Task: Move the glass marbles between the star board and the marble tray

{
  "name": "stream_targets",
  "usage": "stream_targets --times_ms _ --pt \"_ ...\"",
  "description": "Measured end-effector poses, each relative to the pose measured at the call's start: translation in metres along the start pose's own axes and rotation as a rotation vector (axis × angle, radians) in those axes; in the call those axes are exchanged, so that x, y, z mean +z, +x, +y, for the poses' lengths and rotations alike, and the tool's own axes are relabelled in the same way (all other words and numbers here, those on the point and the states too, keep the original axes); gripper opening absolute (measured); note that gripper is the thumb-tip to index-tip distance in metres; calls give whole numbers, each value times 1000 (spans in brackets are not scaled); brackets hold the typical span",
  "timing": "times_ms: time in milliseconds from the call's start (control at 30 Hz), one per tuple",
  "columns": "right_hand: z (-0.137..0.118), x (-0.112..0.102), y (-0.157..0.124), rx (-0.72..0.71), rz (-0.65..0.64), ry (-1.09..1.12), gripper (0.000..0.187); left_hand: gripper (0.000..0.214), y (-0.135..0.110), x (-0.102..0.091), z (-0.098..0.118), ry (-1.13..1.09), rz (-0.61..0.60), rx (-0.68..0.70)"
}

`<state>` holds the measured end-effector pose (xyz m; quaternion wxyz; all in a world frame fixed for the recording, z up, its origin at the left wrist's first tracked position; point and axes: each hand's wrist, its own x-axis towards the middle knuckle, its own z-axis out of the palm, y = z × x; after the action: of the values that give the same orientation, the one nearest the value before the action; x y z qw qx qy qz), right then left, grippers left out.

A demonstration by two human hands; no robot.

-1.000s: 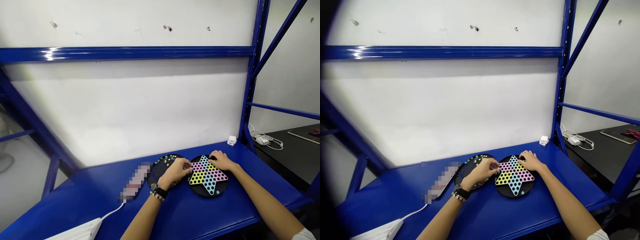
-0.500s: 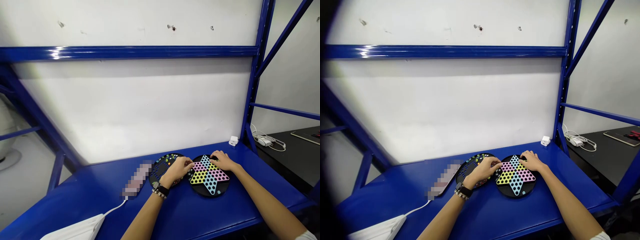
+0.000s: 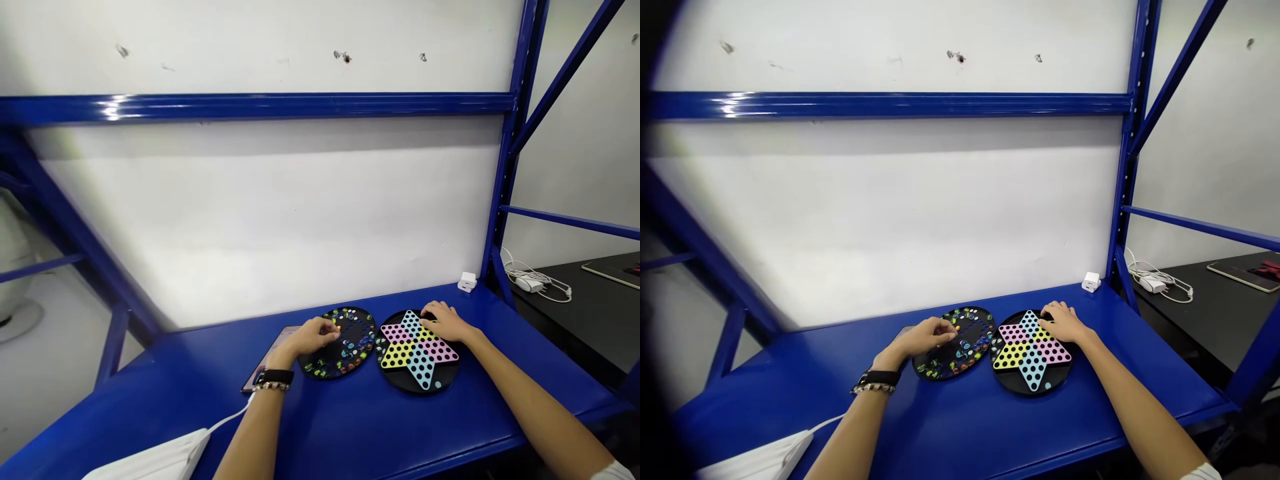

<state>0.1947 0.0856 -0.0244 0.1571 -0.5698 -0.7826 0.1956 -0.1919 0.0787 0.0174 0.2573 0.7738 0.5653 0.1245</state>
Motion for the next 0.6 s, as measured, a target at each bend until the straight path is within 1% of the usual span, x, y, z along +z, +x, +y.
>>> stream_targets --times_ms 67,133,167,200,267,367,467,533,600 --pt "1 1 0 0 3 -2 35 40 -1 -7 -10 22 204 -34" --pt "2 1 1 0 5 -5 35 41 0 -13 -20 65 398 -116" --pt "2 2 1 -1 4 -5 35 42 2 -13 -26 97 462 -163" --pt "3 2 1 -3 3 -6 35 42 3 -12 -32 134 499 -202" --pt "4 2 1 -5 1 -7 35 42 7 -5 -42 196 505 -227" --pt "5 2 2 -5 -7 -6 34 44 12 8 -49 246 456 -163" --pt "4 2 2 -3 -6 -8 34 49 15 14 -47 276 460 -127" --pt "3 2 2 -5 -2 -10 34 52 15 14 -45 331 461 -144" --pt "3 1 1 -9 -5 -7 35 50 14 13 -42 397 430 -178"
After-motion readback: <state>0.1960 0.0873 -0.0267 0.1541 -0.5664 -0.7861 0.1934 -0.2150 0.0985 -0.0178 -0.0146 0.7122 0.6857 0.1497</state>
